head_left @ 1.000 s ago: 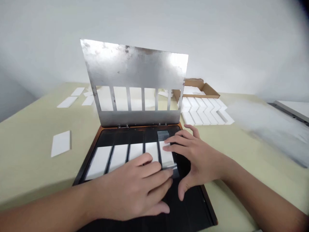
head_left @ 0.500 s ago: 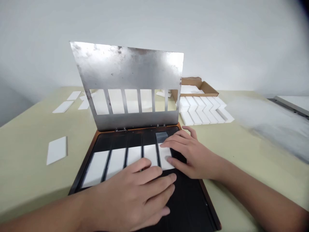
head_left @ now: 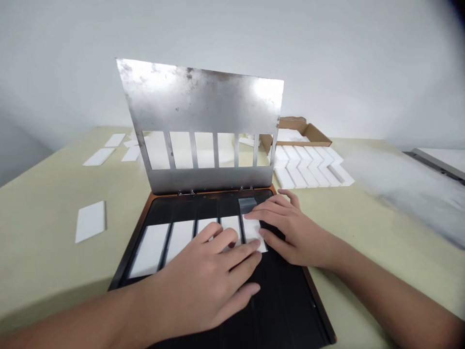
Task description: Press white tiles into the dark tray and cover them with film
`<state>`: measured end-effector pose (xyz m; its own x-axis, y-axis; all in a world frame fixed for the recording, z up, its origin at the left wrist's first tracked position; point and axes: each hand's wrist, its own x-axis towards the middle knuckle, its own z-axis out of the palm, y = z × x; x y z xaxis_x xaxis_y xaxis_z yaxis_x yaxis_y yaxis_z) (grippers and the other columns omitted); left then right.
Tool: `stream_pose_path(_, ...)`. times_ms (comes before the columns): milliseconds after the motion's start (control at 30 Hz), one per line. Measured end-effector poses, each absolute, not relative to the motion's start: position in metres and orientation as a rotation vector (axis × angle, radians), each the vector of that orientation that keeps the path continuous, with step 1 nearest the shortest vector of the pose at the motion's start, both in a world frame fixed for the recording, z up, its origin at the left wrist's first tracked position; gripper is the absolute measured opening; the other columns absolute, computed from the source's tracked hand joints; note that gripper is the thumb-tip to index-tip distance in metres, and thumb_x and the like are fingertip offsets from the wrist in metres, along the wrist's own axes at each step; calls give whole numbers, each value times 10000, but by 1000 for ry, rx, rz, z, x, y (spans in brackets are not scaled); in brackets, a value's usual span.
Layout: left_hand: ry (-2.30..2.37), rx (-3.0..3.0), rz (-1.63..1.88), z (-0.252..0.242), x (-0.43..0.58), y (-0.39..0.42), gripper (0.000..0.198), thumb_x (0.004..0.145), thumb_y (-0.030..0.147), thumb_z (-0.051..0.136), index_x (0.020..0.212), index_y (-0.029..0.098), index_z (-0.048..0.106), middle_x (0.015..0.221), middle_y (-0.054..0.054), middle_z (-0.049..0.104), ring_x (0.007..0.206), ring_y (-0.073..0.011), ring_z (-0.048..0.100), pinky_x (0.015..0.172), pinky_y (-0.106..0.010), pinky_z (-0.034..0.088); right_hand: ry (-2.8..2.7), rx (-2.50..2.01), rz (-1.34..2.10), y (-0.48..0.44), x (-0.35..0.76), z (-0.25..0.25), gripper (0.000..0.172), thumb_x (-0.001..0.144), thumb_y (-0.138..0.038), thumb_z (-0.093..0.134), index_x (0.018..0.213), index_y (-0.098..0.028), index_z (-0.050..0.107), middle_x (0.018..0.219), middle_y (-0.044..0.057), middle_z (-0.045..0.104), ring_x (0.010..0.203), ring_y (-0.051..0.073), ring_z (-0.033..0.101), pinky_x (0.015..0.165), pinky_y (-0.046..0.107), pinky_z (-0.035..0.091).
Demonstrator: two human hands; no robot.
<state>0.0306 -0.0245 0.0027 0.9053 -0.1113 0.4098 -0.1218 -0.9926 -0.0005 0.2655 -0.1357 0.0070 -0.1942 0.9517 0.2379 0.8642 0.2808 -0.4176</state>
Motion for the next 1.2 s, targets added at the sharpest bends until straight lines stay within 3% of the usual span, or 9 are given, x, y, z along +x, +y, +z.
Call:
stream_pose_path(167,-156,3064,643,3,30,-26,330,1074,403,618,1285,180,738,1310,-45,762,949,-254,592,878,-467,383,-2197,-1568,329,-138,272,11,654,903,-375,777,1508,-272,554,1387,52,672,1269,280,537,1221,518,185)
stream_pose_path(367,-88,2992,641,0,28,-25,309,1071,387,627,1242,155,740,1255,-10,770,977,-249,582,897,-472,395,-2204,-1575,342,-135,273,6,803,868,-690,791,1516,-271,568,1385,72,660,1269,298,519,1239,529,155)
stream_pose_path(667,-132,2981,716,5,29,-21,211,1064,237,612,1195,129,738,1187,-78,755,983,-268,591,854,-460,391,-2135,-1634,265,-134,266,4,401,1054,-409,629,1422,-251,650,1321,57,706,1241,279,515,1208,532,215)
stream_pose_path(867,-275,2983,598,5,30,-21,298,1072,304,648,1330,170,713,1237,-13,777,1022,-249,620,915,-455,390,-2125,-1649,245,-135,265,6,351,1064,-359,604,1398,-265,663,1311,37,717,1215,258,529,1208,522,201)
stream_pose_path(1200,-78,2943,651,0,29,-24,305,1066,335,654,1324,187,722,1306,19,772,992,-226,605,931,-458,389,-2096,-1652,232,-133,264,2,328,1102,-255,510,1389,-278,666,1302,17,726,1176,245,520,1183,519,212)
